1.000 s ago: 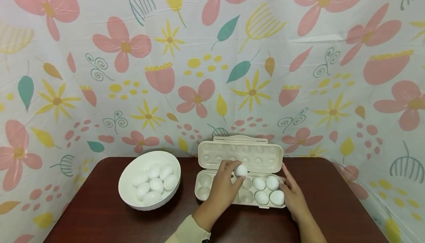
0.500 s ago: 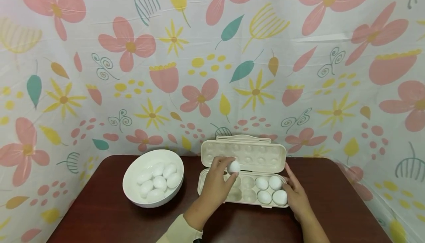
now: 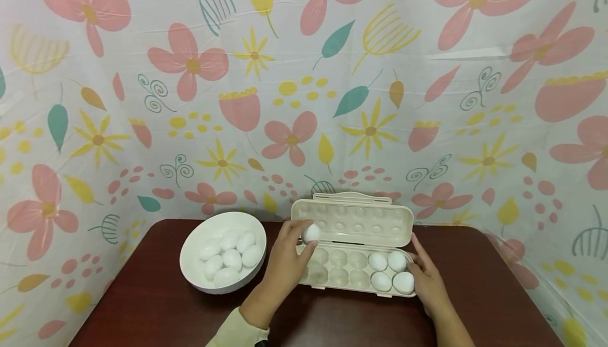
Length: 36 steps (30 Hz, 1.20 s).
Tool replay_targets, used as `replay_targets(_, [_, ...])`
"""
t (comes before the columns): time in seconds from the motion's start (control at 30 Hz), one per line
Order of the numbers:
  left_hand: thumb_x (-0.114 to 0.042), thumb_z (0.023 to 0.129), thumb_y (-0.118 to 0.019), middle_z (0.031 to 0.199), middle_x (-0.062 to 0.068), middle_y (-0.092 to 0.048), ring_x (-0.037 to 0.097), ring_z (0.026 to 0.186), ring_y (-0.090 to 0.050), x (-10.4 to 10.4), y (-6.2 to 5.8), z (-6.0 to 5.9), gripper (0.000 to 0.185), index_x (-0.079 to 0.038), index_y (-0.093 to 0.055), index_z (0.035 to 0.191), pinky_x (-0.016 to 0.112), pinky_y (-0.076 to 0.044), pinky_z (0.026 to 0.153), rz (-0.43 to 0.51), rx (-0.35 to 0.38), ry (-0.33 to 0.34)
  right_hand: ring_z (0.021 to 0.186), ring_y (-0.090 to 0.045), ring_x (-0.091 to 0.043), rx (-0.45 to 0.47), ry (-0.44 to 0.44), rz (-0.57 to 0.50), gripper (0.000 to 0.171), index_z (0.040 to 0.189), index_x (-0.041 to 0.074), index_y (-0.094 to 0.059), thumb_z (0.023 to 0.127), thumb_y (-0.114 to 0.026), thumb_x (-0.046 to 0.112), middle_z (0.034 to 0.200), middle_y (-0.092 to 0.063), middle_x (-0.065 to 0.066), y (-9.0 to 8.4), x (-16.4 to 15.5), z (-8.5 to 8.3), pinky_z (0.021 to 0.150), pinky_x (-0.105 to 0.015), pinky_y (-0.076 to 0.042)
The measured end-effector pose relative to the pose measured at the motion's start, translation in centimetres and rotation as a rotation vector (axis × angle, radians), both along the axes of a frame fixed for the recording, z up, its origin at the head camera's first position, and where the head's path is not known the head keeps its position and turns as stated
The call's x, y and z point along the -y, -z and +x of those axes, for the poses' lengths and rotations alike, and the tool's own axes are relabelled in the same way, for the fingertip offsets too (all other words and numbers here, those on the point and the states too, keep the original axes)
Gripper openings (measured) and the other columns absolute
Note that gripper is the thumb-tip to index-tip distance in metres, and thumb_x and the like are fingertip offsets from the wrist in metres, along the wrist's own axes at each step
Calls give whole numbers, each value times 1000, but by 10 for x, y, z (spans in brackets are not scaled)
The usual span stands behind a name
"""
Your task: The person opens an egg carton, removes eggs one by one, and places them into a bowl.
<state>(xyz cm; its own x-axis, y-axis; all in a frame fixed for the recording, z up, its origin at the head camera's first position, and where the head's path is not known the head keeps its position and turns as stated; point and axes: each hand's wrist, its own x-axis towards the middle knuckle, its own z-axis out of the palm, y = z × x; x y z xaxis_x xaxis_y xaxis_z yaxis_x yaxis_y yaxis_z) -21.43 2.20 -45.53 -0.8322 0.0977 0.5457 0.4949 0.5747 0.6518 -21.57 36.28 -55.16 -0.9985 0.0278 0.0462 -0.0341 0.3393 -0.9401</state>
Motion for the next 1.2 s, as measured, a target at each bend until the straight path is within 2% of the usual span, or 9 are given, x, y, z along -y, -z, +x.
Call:
replay_targets(0.13, [-14,91,-76,122,6,-59,18,103,-67,11,-3,-2,41,-13,-65,130,33,-57,85,-9,-33,-24,102,-56,11,-1,2,4,64,163,34,-3,110,-37,19,114,-52,34,0,1,0,79,-18,-52])
replay_targets(0.57, [-15,93,-74,126,8,-58,21,108,-65,52,-13,-2,43,-12,-63,134,35,-56,85,-16,4,-110,101,-57,9,18,14,-8,64,163,35,-3,110,-38,21,113,-52,32,2,1,-1,78,-20,-53])
replay_targets(0.67, [-16,94,-72,128,8,-57,20,102,-64,62,-13,-1,45,-12,-62,137,33,-56,82,-22,24,-122,101,-57,9,30,21,-6,64,162,35,-3,110,-38,22,114,-50,30,3,0,0,78,-21,-53])
replay_targets(0.87, [-15,94,-72,131,11,-57,23,109,-64,82,-11,2,49,-10,-56,140,35,-57,83,5,65,-156,100,-57,9,18,10,-11,64,163,34,-3,110,-39,22,112,-51,33,4,0,0,78,-20,-53])
replay_targets(1.07, [-15,92,-74,128,12,-59,23,108,-65,99,-9,3,44,-8,-58,133,39,-57,84,33,111,-193,99,-58,8,-1,-8,-47,65,163,33,-4,110,-39,18,111,-54,35,5,-2,-2,76,-20,-53])
replay_targets(1.2, [-16,91,-76,125,11,-61,22,104,-65,110,-8,2,41,-10,-60,128,36,-57,83,35,154,-220,98,-59,7,-7,-12,-55,65,163,32,-5,110,-39,18,110,-55,35,7,-2,-3,75,-20,-54])
